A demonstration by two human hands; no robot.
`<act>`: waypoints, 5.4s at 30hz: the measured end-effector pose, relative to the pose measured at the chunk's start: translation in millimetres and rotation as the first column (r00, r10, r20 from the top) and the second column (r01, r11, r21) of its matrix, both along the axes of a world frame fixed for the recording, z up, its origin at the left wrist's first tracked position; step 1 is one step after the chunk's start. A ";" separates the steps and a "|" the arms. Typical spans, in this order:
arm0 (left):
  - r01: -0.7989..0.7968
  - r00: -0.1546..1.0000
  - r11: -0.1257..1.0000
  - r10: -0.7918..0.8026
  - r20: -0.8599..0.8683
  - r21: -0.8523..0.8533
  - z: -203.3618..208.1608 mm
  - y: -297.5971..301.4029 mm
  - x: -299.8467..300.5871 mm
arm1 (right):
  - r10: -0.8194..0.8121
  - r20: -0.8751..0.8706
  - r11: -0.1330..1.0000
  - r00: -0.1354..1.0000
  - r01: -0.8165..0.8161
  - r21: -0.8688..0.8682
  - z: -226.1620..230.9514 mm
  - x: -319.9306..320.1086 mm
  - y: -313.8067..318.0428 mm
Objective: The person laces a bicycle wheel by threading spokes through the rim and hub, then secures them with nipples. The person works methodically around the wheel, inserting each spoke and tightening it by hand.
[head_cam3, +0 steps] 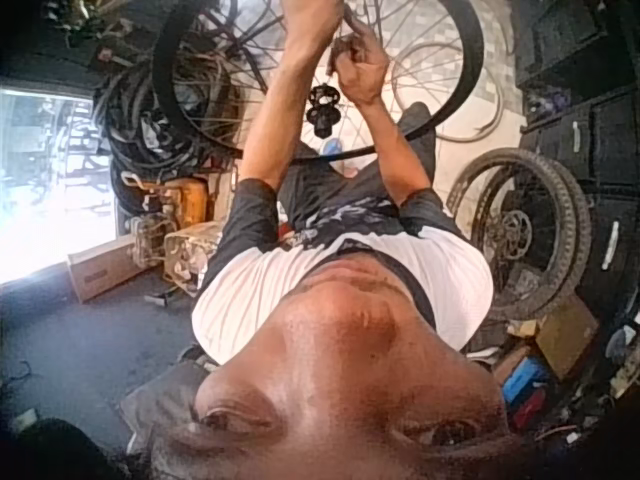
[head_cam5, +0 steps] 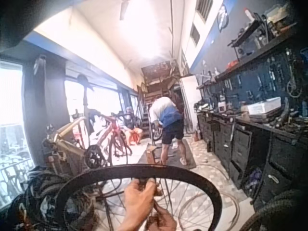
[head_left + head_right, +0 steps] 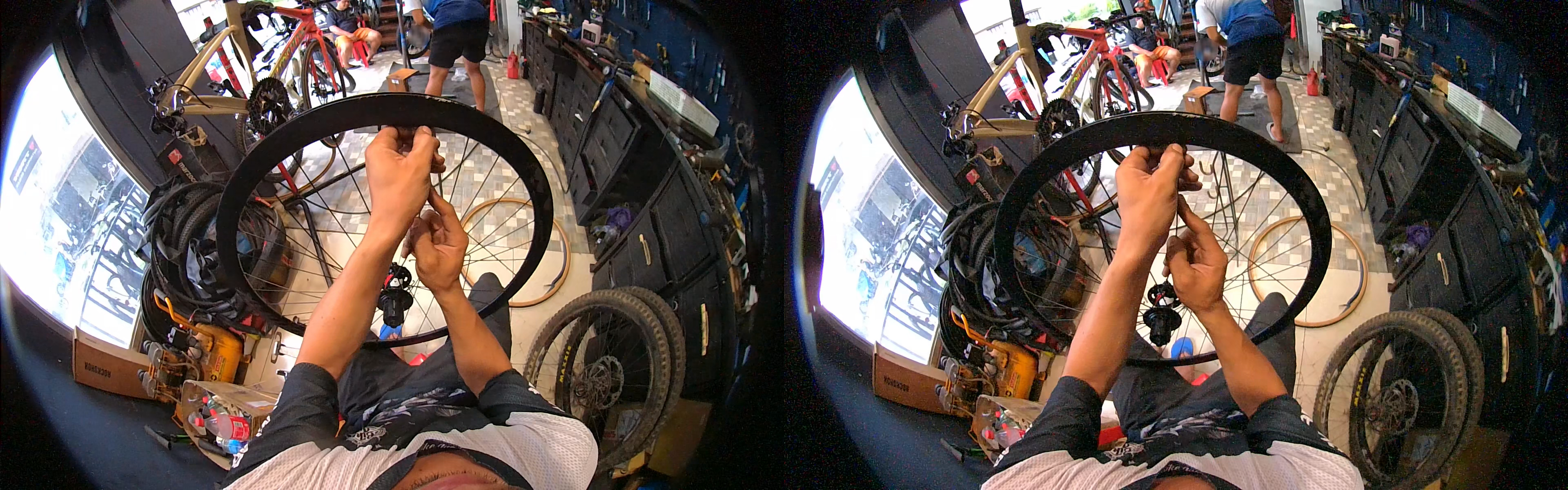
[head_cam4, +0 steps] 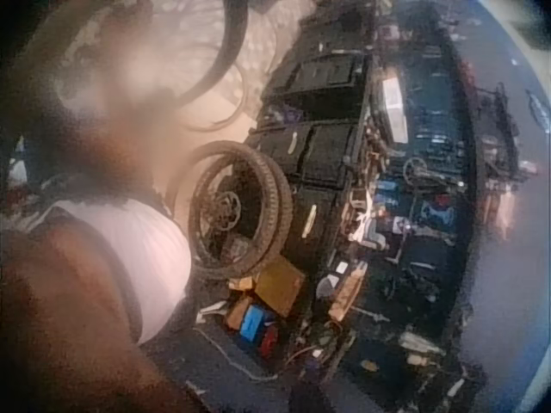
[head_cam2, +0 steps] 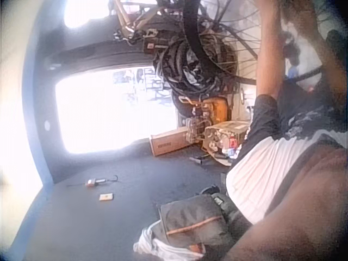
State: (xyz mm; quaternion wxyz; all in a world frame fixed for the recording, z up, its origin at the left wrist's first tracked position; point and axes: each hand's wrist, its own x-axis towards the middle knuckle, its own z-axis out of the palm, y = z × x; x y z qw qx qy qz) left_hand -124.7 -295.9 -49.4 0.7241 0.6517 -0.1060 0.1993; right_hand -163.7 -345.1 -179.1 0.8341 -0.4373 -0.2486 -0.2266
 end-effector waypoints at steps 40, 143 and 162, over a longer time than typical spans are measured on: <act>0.231 0.966 0.930 -0.255 -0.048 -0.287 0.1 -1.2 3.7 | -0.142 0.024 0.984 0.990 0.144 -0.104 5.5 5.7 0.5; -0.383 0.847 0.721 0.025 0.531 0.578 -36.1 70.3 -66.1 | 0.165 -0.110 0.981 0.980 -0.175 -0.087 10.1 27.1 -4.9; 0.332 0.943 -0.198 0.033 -0.332 0.922 -40.2 118.4 -32.8 | -0.773 -0.128 0.626 0.621 0.716 -0.309 -95.3 -16.1 -194.7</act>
